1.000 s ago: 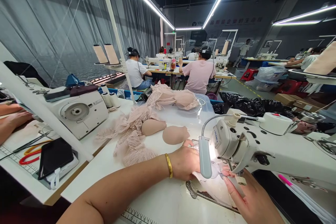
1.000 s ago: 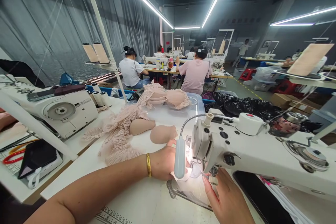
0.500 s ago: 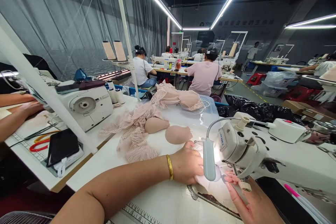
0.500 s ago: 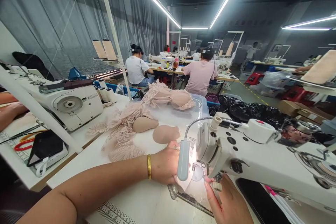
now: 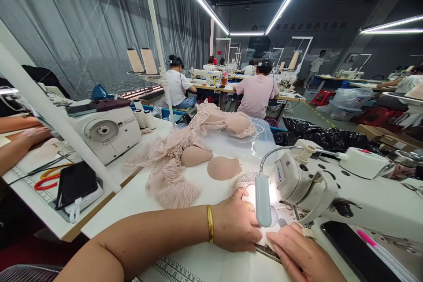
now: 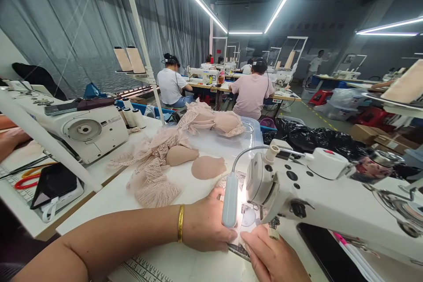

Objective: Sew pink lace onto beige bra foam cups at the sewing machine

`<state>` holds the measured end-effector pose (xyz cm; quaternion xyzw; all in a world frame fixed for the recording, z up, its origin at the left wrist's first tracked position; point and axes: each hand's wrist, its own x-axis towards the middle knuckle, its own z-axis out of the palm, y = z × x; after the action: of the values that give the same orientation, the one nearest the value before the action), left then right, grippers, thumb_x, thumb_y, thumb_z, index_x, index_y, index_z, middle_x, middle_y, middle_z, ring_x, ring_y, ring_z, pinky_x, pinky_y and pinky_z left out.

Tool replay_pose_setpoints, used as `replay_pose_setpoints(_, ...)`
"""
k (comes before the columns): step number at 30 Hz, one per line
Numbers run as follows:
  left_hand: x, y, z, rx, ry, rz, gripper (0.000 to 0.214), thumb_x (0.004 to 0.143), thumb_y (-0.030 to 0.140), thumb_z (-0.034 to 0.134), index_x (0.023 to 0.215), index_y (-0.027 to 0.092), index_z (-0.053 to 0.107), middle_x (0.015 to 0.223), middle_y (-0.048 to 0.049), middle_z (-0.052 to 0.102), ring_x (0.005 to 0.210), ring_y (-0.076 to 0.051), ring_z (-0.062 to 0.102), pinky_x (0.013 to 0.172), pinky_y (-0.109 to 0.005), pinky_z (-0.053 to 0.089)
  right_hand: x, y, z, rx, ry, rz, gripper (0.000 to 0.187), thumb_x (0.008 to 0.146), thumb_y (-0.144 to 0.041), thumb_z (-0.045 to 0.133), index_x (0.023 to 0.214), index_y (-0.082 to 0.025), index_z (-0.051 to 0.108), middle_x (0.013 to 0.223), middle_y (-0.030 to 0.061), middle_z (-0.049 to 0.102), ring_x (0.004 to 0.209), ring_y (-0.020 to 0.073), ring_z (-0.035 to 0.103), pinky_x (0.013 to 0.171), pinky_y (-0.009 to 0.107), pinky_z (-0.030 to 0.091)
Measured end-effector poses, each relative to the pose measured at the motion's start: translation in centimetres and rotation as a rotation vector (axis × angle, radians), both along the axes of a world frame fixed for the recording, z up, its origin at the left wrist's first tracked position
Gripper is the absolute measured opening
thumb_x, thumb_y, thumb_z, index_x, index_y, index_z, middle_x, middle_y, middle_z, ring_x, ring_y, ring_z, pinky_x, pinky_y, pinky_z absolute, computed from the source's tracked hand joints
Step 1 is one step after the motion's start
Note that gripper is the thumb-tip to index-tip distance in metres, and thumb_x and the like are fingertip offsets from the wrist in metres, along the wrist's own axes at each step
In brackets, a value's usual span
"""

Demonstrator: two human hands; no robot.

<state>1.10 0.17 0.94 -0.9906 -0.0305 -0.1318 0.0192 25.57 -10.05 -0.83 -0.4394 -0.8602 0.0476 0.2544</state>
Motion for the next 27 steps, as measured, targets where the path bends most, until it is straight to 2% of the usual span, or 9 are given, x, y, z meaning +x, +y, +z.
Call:
replay_pose_setpoints(4,0.0,-0.7,0.0,-0.007,0.016,-0.005,0.019,0.09,0.033,0.07,0.08,0.018,0.064,0.088,0.0007,0.071,0.081,-0.022,0.06,0.1,-0.056,0.026,-0.2,0.0,-0.4,-0.043,-0.042,0.0,0.024,0.104,-0.026,0.049,0.106,-0.033,0.072,0.08,-0.0003,0.068,0.064,0.0171,0.068,0.058,0.026,0.056)
replay_pose_setpoints(10,0.4,-0.2,0.1,-0.04,0.025,0.043,0.019,0.095,0.027,0.061,0.079,0.017,0.062,0.085,-0.0017,0.071,0.079,-0.021,0.059,0.098,-0.054,0.028,-0.2,0.2,-1.6,0.101,-0.06,-0.06,0.025,0.104,-0.023,0.047,0.116,-0.029,0.069,0.082,-0.0007,0.069,0.061,0.0162,0.068,0.06,0.028,0.058)
replay_pose_setpoints(14,1.0,0.4,0.6,-0.007,0.05,0.084,0.022,0.095,0.025,0.061,0.074,0.017,0.059,0.08,-0.0018,0.067,0.077,-0.019,0.057,0.097,-0.051,0.029,0.0,0.6,-2.4,0.13,-0.104,-0.126,0.029,0.107,-0.024,0.042,0.124,-0.026,0.066,0.091,0.0024,0.074,0.073,0.0181,0.074,0.063,0.03,0.061)
replay_pose_setpoints(17,1.3,1.0,0.7,-0.003,0.057,0.1,0.022,0.095,0.027,0.063,0.075,0.017,0.06,0.082,-0.0018,0.068,0.077,-0.019,0.056,0.097,-0.052,0.029,0.3,0.6,-3.5,0.08,-0.167,-0.192,0.033,0.109,-0.029,0.043,0.134,-0.027,0.065,0.105,0.0063,0.078,0.085,0.0208,0.077,0.064,0.029,0.063)
replay_pose_setpoints(21,1.7,2.1,0.4,-0.027,0.05,0.138,0.023,0.098,0.027,0.06,0.077,0.017,0.061,0.084,-0.0027,0.07,0.075,-0.018,0.054,0.096,-0.053,0.028,0.6,0.6,-5.0,0.052,-0.171,-0.285,0.037,0.11,-0.033,0.04,0.139,-0.029,0.064,0.113,0.0088,0.079,0.091,0.0253,0.078,0.059,0.032,0.061)
replay_pose_setpoints(24,2.0,2.5,0.1,-0.026,0.04,0.177,0.022,0.098,0.027,0.06,0.078,0.018,0.062,0.084,-0.0021,0.071,0.076,-0.019,0.056,0.097,-0.052,0.03,0.7,0.7,-4.9,0.069,-0.15,-0.277,0.036,0.109,-0.035,0.044,0.137,-0.03,0.065,0.114,0.0089,0.079,0.092,0.0255,0.079,0.059,0.031,0.061)
replay_pose_setpoints(27,1.7,1.2,-0.5,0.03,0.032,0.207,0.018,0.094,0.026,0.064,0.079,0.017,0.062,0.085,-0.0022,0.07,0.078,-0.02,0.059,0.1,-0.054,0.031,0.5,0.9,-3.9,0.099,-0.148,-0.249,0.032,0.108,-0.034,0.046,0.133,-0.028,0.067,0.11,0.0079,0.079,0.09,0.0237,0.079,0.057,0.028,0.06)
